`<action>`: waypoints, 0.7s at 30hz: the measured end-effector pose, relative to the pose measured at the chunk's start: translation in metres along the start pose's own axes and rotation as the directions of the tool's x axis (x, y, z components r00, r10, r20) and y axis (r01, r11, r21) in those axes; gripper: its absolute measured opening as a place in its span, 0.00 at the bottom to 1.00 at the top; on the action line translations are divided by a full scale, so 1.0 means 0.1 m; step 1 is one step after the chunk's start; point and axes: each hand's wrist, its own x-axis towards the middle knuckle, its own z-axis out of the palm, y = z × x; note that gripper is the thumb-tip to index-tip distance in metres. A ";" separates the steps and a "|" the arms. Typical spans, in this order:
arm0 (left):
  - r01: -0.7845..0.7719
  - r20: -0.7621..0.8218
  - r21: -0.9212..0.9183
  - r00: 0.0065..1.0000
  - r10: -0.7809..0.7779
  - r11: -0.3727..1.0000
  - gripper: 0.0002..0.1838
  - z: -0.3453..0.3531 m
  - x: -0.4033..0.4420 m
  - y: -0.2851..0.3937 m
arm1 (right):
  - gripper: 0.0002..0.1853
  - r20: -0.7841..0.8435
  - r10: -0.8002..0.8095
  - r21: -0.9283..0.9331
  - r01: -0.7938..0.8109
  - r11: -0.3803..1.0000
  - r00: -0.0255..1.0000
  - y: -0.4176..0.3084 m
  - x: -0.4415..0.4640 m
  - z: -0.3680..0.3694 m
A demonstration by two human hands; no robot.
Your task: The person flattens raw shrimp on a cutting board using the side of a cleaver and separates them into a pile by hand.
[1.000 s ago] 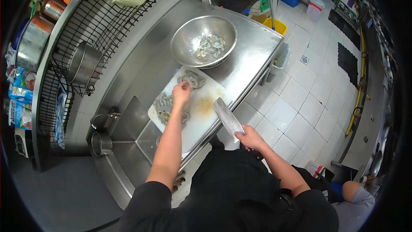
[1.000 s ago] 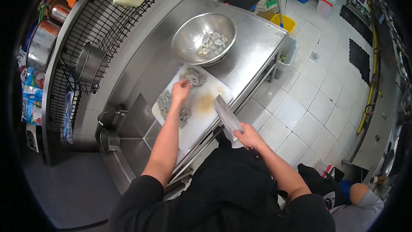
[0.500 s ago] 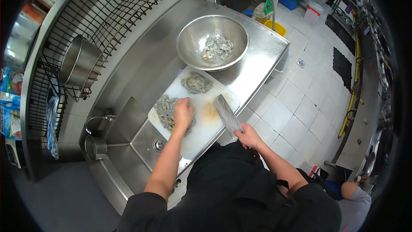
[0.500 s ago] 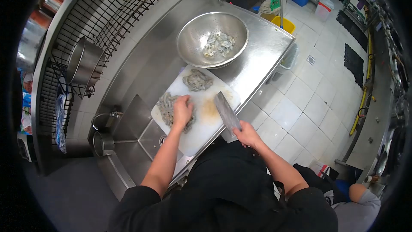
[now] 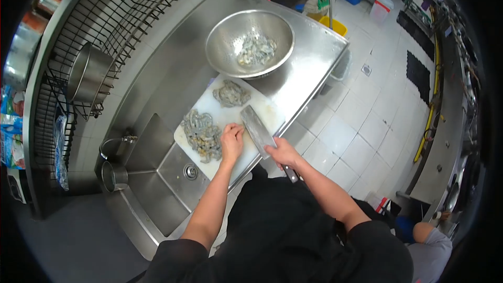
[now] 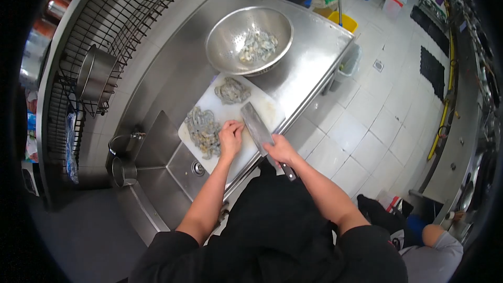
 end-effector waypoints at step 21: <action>0.496 -0.010 -0.082 0.867 -0.499 0.864 0.06 0.07 -0.09 -0.01 | 0.16 0.020 -0.084 -0.128 0.086 0.988 0.996 0.35 -0.47 0.20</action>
